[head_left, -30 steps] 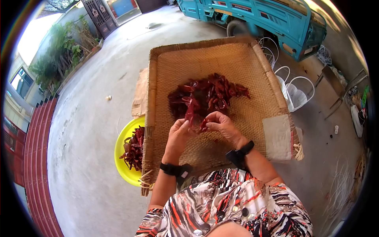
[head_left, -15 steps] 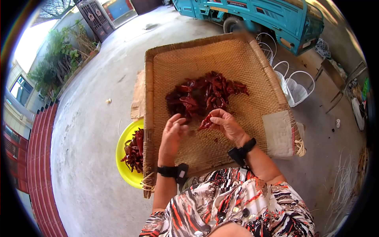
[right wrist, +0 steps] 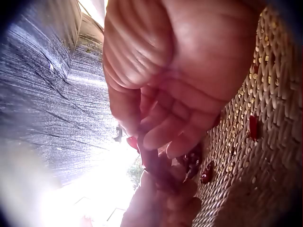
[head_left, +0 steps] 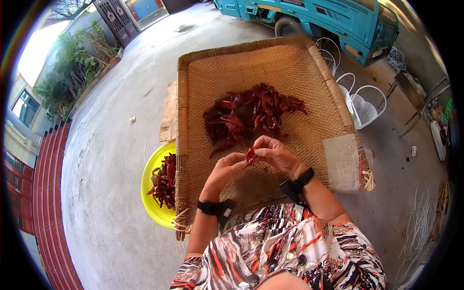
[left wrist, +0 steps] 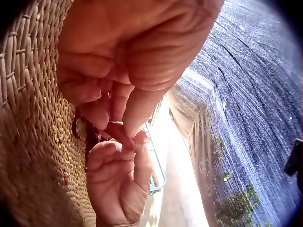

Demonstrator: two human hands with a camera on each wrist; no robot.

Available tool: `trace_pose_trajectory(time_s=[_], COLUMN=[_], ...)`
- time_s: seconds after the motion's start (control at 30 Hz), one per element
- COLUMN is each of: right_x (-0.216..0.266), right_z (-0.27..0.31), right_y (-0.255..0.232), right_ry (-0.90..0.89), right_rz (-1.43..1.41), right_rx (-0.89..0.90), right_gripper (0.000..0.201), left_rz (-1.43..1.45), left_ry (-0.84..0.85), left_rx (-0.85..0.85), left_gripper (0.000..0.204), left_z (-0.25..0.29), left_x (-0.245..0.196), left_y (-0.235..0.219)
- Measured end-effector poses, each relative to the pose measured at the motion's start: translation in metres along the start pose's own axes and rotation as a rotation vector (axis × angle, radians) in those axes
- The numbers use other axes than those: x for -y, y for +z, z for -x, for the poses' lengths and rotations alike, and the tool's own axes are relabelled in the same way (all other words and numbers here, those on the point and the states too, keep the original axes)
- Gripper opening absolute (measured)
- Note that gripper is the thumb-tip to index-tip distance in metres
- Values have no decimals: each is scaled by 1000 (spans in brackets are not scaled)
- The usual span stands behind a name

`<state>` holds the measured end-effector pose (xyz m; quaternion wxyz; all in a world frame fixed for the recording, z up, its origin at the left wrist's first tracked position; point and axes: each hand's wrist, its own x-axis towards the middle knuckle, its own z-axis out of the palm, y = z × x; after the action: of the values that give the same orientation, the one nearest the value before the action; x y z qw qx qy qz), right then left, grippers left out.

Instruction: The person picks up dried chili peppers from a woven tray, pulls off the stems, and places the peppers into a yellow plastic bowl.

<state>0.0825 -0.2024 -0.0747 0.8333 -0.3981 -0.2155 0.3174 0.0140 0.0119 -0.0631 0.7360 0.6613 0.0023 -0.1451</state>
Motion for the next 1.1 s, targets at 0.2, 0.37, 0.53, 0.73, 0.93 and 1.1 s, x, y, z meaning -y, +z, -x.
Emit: trace_pose_trajectory(time_s=[0.2, 0.37, 0.53, 0.73, 0.93, 1.1], right_x=[0, 0, -5, -5, -5, -6], right_z=[0, 1, -2, -1, -2, -2], right_y=[-6, -8, -12, -12, -10, -13], right_ry=[13, 20, 32, 43, 53, 54], right_rz=[-36, -30, -20, -20, -32, -24], right_rx=[-181, -146, -106, -109, -113, -113], right_gripper=[27, 31, 31, 30, 29, 29], left_rz=[654, 1234, 609, -1028, -1277, -1224], left_ry=[276, 772, 413, 431, 268, 315], left_rx=[-109, 51, -379, -494, -406, -349], left_gripper=[20, 31, 35, 45, 41, 32], left_z=[3, 10, 9, -9, -10, -11], left_x=[-5, -18, -13, 11, 16, 10], left_y=[-12, -46, -53, -23, -15, -15])
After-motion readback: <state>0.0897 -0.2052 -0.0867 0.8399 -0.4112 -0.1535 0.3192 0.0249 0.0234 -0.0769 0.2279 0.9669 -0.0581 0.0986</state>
